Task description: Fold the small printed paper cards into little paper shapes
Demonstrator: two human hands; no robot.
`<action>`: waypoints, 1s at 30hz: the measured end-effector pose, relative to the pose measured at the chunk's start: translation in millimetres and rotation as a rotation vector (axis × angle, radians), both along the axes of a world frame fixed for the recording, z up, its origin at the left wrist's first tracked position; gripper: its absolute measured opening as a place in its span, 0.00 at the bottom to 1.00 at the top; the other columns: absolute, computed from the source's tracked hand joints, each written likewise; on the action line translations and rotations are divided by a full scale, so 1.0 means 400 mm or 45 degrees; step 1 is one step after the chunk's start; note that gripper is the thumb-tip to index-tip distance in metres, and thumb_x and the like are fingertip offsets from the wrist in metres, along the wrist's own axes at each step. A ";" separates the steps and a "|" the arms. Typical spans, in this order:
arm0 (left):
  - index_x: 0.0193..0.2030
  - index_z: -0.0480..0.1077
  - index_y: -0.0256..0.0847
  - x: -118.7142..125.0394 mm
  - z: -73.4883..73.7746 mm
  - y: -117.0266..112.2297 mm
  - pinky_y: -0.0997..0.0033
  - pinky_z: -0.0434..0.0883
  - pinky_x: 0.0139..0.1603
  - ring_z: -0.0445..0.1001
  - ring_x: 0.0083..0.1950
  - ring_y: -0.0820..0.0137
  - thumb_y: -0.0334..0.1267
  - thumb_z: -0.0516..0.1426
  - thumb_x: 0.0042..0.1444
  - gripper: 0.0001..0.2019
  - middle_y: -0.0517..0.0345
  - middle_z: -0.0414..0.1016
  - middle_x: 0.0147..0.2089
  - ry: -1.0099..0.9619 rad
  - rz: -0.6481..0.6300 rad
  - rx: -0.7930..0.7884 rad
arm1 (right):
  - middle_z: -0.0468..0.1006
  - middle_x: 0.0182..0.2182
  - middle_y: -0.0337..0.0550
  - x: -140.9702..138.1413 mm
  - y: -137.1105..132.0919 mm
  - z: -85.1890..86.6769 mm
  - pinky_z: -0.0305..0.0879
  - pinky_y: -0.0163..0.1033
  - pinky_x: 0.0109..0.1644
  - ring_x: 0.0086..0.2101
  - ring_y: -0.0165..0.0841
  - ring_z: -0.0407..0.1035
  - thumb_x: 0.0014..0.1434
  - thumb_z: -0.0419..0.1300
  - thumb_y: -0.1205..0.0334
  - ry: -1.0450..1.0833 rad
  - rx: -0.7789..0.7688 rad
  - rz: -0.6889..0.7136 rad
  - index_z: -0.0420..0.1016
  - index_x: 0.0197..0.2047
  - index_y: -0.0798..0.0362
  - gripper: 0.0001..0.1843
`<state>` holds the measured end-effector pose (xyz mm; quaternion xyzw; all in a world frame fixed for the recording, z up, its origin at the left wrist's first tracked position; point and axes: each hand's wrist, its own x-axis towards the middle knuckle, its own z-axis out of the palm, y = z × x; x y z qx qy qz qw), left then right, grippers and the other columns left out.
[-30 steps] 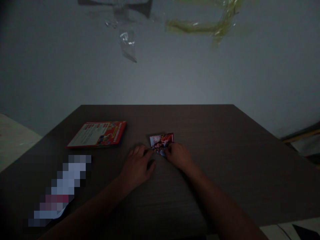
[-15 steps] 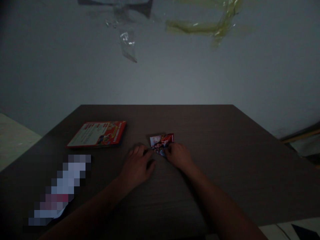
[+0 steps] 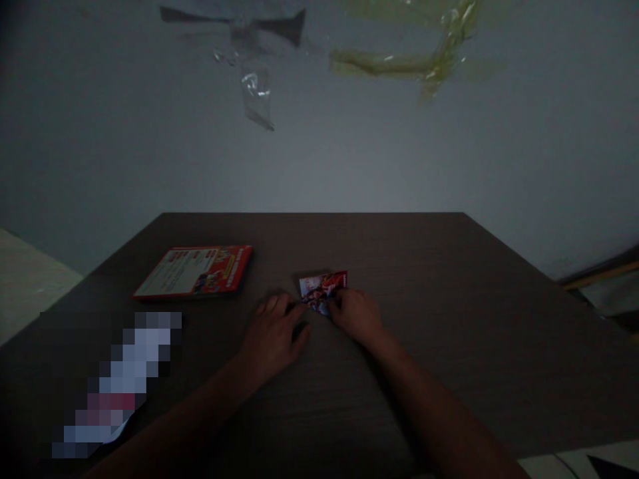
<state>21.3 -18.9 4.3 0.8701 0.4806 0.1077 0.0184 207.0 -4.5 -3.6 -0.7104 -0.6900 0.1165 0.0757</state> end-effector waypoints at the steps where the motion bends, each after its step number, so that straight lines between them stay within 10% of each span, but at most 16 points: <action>1: 0.52 0.66 0.45 0.000 0.000 0.000 0.57 0.61 0.47 0.62 0.49 0.58 0.44 0.49 0.58 0.17 0.49 0.65 0.47 0.001 0.001 0.003 | 0.78 0.30 0.46 0.001 0.000 -0.001 0.50 0.35 0.27 0.28 0.33 0.70 0.60 0.50 0.54 -0.002 0.004 0.001 0.74 0.31 0.53 0.16; 30: 0.50 0.67 0.38 0.020 -0.008 -0.010 0.57 0.61 0.46 0.62 0.48 0.59 0.40 0.47 0.61 0.15 0.48 0.66 0.47 0.063 -0.055 0.090 | 0.78 0.31 0.49 0.005 0.002 -0.004 0.52 0.36 0.28 0.29 0.34 0.70 0.59 0.50 0.54 0.045 -0.029 -0.015 0.75 0.33 0.54 0.17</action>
